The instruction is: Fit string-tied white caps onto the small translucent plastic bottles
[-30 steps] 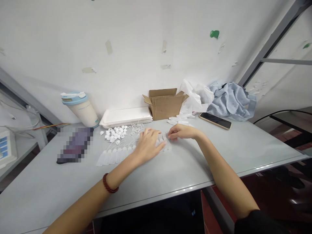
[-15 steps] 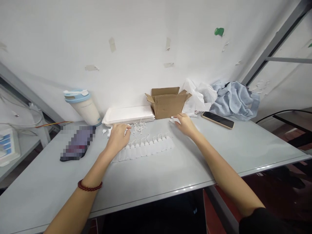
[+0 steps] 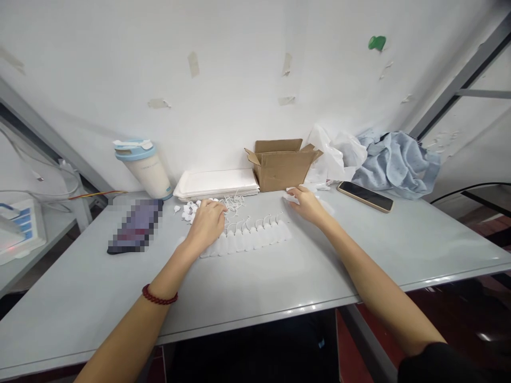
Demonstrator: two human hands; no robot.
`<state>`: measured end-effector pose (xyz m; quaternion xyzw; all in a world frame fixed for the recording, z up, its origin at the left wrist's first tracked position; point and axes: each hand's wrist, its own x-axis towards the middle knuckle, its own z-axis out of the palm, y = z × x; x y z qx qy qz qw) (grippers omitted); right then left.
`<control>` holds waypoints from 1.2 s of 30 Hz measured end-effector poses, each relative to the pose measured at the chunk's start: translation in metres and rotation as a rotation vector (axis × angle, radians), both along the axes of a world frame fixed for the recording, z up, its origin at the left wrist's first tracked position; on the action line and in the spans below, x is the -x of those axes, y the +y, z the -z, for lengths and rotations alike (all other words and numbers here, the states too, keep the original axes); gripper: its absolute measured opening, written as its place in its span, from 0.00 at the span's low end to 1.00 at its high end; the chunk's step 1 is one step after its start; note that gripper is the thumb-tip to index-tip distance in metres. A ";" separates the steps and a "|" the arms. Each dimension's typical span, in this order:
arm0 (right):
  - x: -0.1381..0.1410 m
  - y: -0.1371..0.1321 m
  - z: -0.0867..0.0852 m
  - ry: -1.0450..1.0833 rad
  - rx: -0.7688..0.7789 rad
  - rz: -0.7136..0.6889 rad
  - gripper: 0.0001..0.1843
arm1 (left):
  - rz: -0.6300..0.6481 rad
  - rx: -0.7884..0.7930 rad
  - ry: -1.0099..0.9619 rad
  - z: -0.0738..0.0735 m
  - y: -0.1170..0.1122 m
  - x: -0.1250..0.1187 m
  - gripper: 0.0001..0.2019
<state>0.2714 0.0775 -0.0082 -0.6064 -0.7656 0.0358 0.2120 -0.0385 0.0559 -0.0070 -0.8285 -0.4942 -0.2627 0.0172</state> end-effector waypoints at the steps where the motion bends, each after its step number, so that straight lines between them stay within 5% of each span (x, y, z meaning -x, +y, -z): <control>1: 0.000 0.000 0.000 0.006 0.004 0.008 0.19 | 0.004 0.011 0.009 0.000 0.000 -0.001 0.17; 17: 0.006 -0.001 0.000 -0.045 0.050 0.092 0.18 | -0.055 0.047 0.093 0.003 0.000 0.000 0.20; 26: 0.017 -0.010 -0.009 0.003 -0.060 -0.010 0.13 | -0.165 -0.120 -0.143 -0.011 -0.002 0.000 0.18; 36: 0.021 -0.015 -0.011 0.138 -0.204 -0.128 0.10 | -0.105 -0.134 -0.183 -0.010 -0.005 -0.003 0.19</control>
